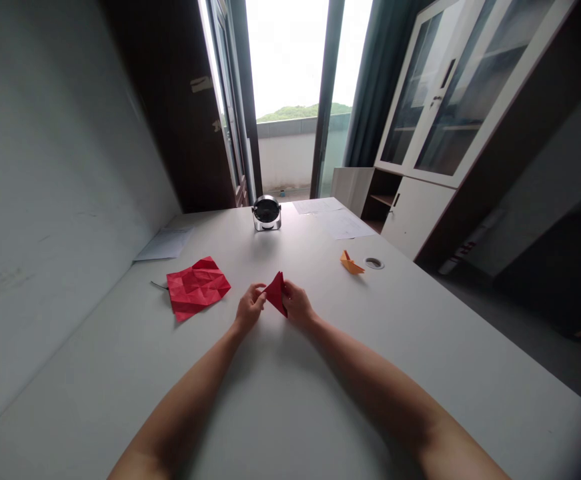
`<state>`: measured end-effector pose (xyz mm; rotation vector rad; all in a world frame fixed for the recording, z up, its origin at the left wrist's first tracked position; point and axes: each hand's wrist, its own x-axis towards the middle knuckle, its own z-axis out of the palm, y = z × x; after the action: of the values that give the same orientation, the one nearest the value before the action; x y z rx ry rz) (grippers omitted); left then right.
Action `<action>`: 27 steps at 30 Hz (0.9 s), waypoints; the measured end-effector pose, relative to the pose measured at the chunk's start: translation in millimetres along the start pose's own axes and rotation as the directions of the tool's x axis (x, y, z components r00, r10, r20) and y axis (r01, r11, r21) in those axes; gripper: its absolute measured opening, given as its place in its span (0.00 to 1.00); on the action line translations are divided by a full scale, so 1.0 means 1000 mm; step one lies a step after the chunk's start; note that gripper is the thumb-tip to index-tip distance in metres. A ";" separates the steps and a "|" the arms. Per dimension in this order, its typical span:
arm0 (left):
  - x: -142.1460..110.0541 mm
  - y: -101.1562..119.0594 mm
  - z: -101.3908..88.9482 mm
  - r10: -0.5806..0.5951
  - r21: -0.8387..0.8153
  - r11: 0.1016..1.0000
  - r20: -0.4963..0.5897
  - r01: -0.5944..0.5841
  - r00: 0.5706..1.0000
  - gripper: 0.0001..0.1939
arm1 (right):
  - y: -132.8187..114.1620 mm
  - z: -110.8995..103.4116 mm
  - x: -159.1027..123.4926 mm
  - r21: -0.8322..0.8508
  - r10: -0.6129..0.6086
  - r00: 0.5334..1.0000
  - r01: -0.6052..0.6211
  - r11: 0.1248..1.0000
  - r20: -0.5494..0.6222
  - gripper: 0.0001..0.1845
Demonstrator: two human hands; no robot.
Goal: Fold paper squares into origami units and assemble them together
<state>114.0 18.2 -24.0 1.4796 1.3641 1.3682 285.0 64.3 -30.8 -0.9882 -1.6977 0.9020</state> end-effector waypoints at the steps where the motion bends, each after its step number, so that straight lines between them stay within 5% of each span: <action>1: -0.002 0.004 0.000 0.012 0.046 0.999 -0.015 -0.011 1.000 0.17 | 0.000 -0.001 0.000 -0.024 -0.010 1.000 0.009 1.000 -0.014 0.09; 13: -0.011 0.029 -0.002 0.203 0.395 0.907 -0.117 -0.142 0.972 0.10 | -0.012 -0.005 -0.004 -0.185 -0.071 0.997 0.067 0.980 -0.017 0.09; 17: -0.011 0.028 -0.004 0.263 0.474 0.855 -0.052 -0.208 0.963 0.06 | -0.011 -0.003 -0.005 -0.162 -0.085 0.996 0.082 0.983 -0.011 0.08; 27: -0.014 0.025 0.005 0.114 0.201 0.972 0.048 -0.121 0.992 0.18 | -0.012 -0.003 -0.007 -0.181 -0.102 0.993 0.110 0.977 0.054 0.08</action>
<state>125.9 0.1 -4.9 1.7359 1.4488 1.2978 286.6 53.5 -21.6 -0.9942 -1.8789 0.7123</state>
